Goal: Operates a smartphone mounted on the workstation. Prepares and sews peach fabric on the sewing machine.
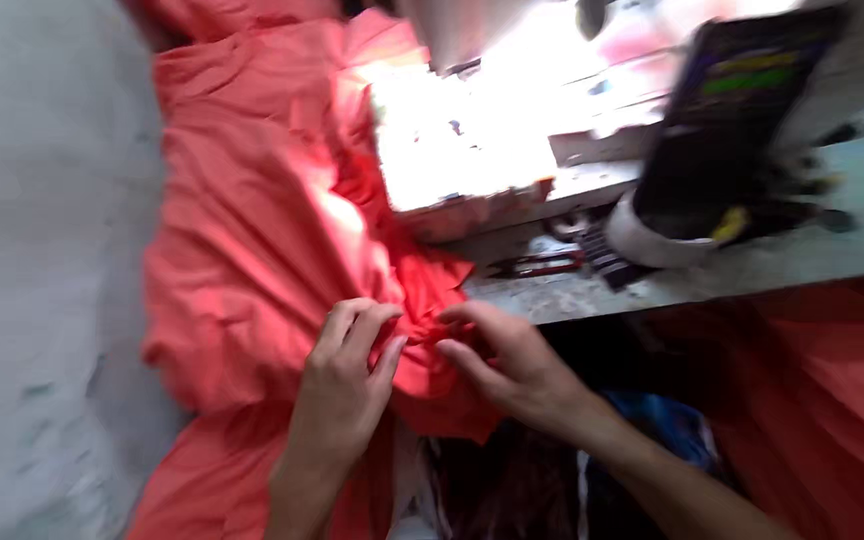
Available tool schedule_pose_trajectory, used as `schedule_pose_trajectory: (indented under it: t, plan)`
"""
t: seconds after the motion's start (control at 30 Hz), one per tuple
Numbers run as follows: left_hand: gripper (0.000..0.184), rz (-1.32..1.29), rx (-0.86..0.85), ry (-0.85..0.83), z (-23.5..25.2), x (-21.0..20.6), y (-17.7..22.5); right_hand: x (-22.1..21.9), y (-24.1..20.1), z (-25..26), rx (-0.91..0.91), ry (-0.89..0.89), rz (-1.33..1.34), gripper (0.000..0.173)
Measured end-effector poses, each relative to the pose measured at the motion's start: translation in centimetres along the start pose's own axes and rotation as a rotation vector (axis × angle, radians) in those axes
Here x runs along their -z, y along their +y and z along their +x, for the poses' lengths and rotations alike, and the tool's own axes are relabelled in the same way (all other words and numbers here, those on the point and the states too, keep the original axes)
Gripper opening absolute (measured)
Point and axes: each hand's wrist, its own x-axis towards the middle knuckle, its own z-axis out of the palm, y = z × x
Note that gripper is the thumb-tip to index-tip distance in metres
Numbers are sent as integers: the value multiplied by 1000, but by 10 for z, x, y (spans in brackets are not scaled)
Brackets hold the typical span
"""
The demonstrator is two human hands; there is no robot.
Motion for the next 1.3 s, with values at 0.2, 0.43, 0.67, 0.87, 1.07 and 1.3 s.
schedule_pose_trajectory:
  t: [0.2,0.43,0.67,0.87,1.07,1.3]
  plan:
    - [25,-404,353,258,-35,21,-14,-11,-8,-18,40,-89,-3,31]
    - [20,235,270,301,-64,2,-10,-43,-6,-54,1,-320,-62,33]
    - [20,380,12,-216,-6,15,15,-70,-32,-61,247,-237,-89,20]
    - [17,96,298,94,-44,19,-37,-42,-27,-85,233,-131,-250,21]
    - [32,127,316,215,-54,0,-37,-52,-17,-25,143,-105,-450,19]
    - [17,24,402,257,-38,-3,-28,-78,-31,33,-96,-196,-288,35]
